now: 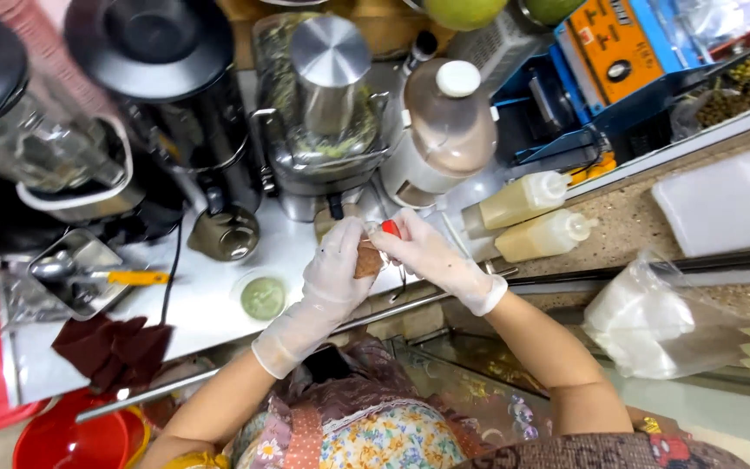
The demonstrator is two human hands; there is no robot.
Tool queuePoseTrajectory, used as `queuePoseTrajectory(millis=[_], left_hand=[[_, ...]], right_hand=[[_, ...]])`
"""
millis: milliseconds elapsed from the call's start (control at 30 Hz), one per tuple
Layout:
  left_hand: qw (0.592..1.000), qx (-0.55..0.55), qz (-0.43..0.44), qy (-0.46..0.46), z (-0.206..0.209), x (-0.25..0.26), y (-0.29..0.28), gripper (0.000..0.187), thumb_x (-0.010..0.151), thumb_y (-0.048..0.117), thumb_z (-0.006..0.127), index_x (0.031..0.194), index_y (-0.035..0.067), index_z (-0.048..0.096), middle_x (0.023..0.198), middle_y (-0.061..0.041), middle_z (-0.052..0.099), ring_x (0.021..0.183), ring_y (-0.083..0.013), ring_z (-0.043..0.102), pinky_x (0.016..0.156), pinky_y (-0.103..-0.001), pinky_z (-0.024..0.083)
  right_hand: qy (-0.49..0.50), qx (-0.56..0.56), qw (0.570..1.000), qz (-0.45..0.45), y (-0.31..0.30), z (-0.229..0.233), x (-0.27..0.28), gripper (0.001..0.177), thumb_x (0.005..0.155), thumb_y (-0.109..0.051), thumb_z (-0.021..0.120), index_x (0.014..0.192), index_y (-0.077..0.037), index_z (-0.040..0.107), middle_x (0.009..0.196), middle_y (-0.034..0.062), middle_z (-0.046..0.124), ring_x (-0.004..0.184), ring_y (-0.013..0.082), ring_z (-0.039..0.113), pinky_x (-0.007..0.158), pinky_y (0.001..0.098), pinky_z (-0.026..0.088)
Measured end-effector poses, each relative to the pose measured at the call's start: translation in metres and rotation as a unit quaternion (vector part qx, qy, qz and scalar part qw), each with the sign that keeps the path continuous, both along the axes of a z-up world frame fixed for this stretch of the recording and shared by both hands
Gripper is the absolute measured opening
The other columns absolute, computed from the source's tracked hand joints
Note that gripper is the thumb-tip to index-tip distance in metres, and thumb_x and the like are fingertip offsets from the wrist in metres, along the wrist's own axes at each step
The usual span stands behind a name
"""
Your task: Prepare a cold takeout drink by juicing ingredients, adding ice, and sealing the cup.
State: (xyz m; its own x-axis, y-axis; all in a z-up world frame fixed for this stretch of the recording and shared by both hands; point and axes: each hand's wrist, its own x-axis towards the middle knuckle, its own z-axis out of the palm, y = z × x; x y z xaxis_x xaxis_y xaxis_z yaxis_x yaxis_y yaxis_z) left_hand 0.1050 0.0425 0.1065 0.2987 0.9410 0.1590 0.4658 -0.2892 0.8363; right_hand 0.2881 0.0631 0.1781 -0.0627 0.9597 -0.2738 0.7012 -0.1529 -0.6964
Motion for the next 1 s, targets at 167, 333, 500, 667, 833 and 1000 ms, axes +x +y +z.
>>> queuePoseTrajectory(millis=[167, 333, 500, 667, 833, 1000], left_hand=[[0.976, 0.185, -0.04, -0.109, 0.073, 0.072, 0.053, 0.104, 0.074, 0.021, 0.082, 0.156, -0.007, 0.024, 0.154, -0.039, 0.032, 0.14, -0.0524, 0.037, 0.112, -0.046, 0.038], [0.975, -0.041, -0.199, -0.086, 0.053, 0.113, 0.075, 0.085, 0.085, 0.019, 0.077, 0.156, 0.008, 0.032, 0.149, -0.022, 0.049, 0.139, -0.0386, 0.049, 0.116, -0.042, 0.039], [0.938, -0.247, -0.24, -0.025, -0.006, 0.142, 0.088, 0.07, 0.087, 0.02, 0.075, 0.149, 0.016, 0.043, 0.142, -0.011, 0.057, 0.129, -0.0279, 0.06, 0.11, -0.038, 0.046], [0.888, -0.371, -0.269, -0.031, -0.066, 0.157, 0.09, 0.07, 0.086, 0.021, 0.081, 0.147, 0.019, 0.047, 0.14, -0.007, 0.061, 0.12, -0.0222, 0.064, 0.106, -0.034, 0.05], [0.878, -0.384, -0.281, -0.057, -0.077, 0.179, 0.119, 0.077, 0.085, 0.019, 0.083, 0.151, 0.017, 0.043, 0.14, -0.01, 0.061, 0.122, -0.0227, 0.064, 0.105, -0.035, 0.052], [0.893, -0.328, -0.309, -0.01, -0.096, 0.231, 0.128, 0.098, 0.077, 0.019, 0.086, 0.156, 0.012, 0.028, 0.152, -0.017, 0.044, 0.134, -0.0305, 0.051, 0.111, -0.04, 0.044]], right_hand=[[0.182, 0.137, 0.965, -0.128, 0.096, 0.008, 0.131, 0.038, 0.093, -0.032, 0.075, 0.109, -0.001, 0.061, 0.083, 0.0103, 0.064, 0.073, 0.0137, 0.06, 0.064, 0.0316, 0.048], [-0.179, 0.252, 0.927, -0.211, 0.225, -0.013, 0.251, 0.054, 0.088, -0.047, 0.076, 0.107, 0.0, 0.057, 0.085, 0.0186, 0.072, 0.077, 0.0335, 0.071, 0.071, 0.0442, 0.056], [-0.343, 0.03, 0.924, -0.168, 0.312, -0.161, 0.315, 0.073, 0.078, -0.055, 0.078, 0.118, 0.002, 0.053, 0.098, 0.0249, 0.072, 0.092, 0.0426, 0.071, 0.083, 0.0501, 0.057], [-0.255, -0.054, 0.946, -0.194, 0.35, -0.267, 0.305, 0.067, 0.077, -0.054, 0.078, 0.115, -0.002, 0.062, 0.109, 0.0212, 0.072, 0.104, 0.038, 0.07, 0.091, 0.0467, 0.056], [-0.134, -0.019, 0.972, -0.194, 0.389, -0.261, 0.284, 0.082, 0.069, -0.057, 0.083, 0.12, 0.002, 0.056, 0.109, 0.026, 0.071, 0.104, 0.0404, 0.07, 0.091, 0.0463, 0.056], [-0.157, 0.039, 0.986, -0.031, 0.367, -0.189, 0.325, 0.067, 0.074, -0.053, 0.084, 0.114, -0.003, 0.066, 0.108, 0.0251, 0.07, 0.102, 0.0433, 0.067, 0.087, 0.049, 0.053]])
